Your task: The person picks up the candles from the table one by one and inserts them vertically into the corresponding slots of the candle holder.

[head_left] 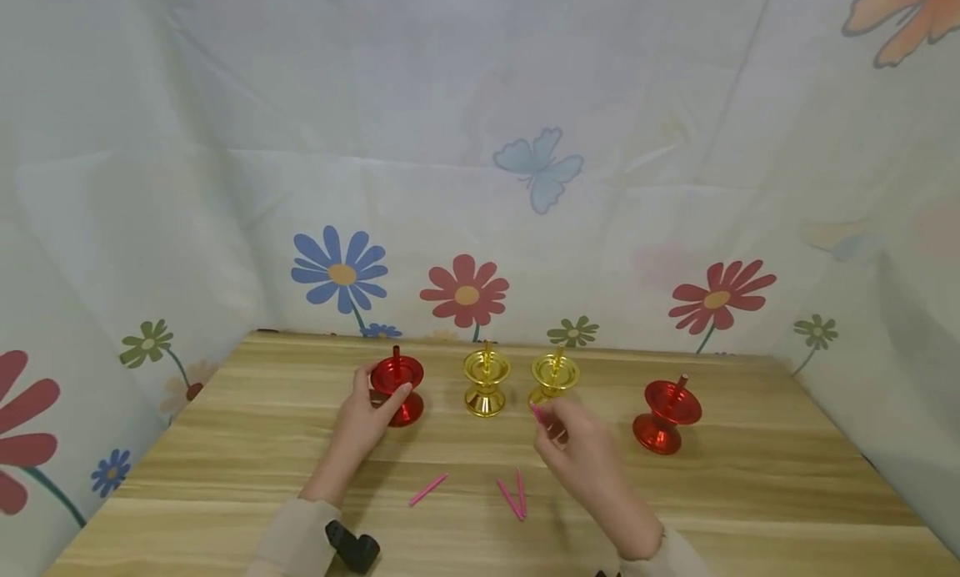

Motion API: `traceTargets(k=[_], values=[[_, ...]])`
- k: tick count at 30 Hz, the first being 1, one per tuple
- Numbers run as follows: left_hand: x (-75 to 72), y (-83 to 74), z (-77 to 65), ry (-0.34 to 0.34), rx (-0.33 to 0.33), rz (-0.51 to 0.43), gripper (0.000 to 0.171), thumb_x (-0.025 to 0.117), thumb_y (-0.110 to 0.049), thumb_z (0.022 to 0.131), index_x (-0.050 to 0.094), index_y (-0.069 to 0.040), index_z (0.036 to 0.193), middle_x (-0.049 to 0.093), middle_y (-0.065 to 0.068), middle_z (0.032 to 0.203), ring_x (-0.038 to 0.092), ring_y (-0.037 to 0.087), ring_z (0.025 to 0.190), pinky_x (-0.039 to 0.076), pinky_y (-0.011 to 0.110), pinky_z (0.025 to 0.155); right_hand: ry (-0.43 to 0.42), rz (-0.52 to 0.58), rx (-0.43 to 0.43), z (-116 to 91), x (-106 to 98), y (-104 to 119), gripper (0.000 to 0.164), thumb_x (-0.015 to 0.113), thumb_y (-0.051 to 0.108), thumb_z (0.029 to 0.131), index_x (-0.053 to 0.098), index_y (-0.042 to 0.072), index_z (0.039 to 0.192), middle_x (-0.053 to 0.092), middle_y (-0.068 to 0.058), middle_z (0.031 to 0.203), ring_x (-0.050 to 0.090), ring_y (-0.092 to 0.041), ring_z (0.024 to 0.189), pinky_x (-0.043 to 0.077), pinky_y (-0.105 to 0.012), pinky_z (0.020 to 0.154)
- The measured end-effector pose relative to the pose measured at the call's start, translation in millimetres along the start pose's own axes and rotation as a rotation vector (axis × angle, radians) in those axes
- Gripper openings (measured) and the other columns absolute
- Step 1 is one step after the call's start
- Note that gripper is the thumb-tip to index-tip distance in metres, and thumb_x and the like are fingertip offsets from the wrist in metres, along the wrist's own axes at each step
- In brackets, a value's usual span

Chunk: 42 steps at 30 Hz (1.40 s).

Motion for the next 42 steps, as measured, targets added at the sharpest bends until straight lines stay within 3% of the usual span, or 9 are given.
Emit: traceTargets(k=[12,22,29,42], values=[[0.4,4.6,-1.2,0.009,-0.024,0.032,0.079,0.061,-0.05,0.088,0.026,-0.008,0.145,0.059,0.024,0.12,0.06,0.031,0.102,0.054,0.042,0.081,-0.074,0.107,-0.086,12.6,12.6,22.2,0.019,0.066,-0.007,0.072,0.065,0.005,0.087,0.067,-0.003,0.078,0.059,-0.01,0.065,0.052,-0.023,0.055],[-0.4,3.2,0.4,-0.006,-0.013,0.034,0.08,0.062,-0.051,0.087,0.027,-0.009,0.145,0.06,0.024,0.119,0.061,0.033,0.102,0.054,0.043,0.08,-0.049,0.121,-0.055,18.2,25.2,26.1,0.016,0.068,-0.005,0.075,0.065,0.006,0.085,0.065,-0.002,0.077,0.058,-0.008,0.065,0.05,-0.021,0.056],[3.5,2.5,0.6,0.002,-0.002,0.012,0.078,0.063,-0.05,0.086,0.029,-0.01,0.144,0.061,0.021,0.118,0.062,0.029,0.099,0.054,0.038,0.077,-0.017,0.239,-0.004,23.4,37.2,26.9,0.013,0.068,-0.006,0.077,0.065,0.002,0.086,0.066,-0.005,0.078,0.059,-0.009,0.066,0.051,-0.018,0.056],[-1.9,2.6,-0.9,-0.017,-0.007,0.032,0.078,0.062,-0.052,0.087,0.03,-0.01,0.143,0.062,0.022,0.117,0.062,0.03,0.1,0.054,0.039,0.076,-0.035,0.363,-0.02,42.8,58.3,43.9,0.009,0.069,-0.001,0.082,0.065,0.001,0.09,0.068,-0.009,0.083,0.063,-0.014,0.07,0.054,-0.02,0.06]])
Point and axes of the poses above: each hand's wrist, its own z-axis towards the middle knuckle, its own x-axis out of the palm, y = z × x, the point moved 9 cm from there along z, towards the middle knuckle
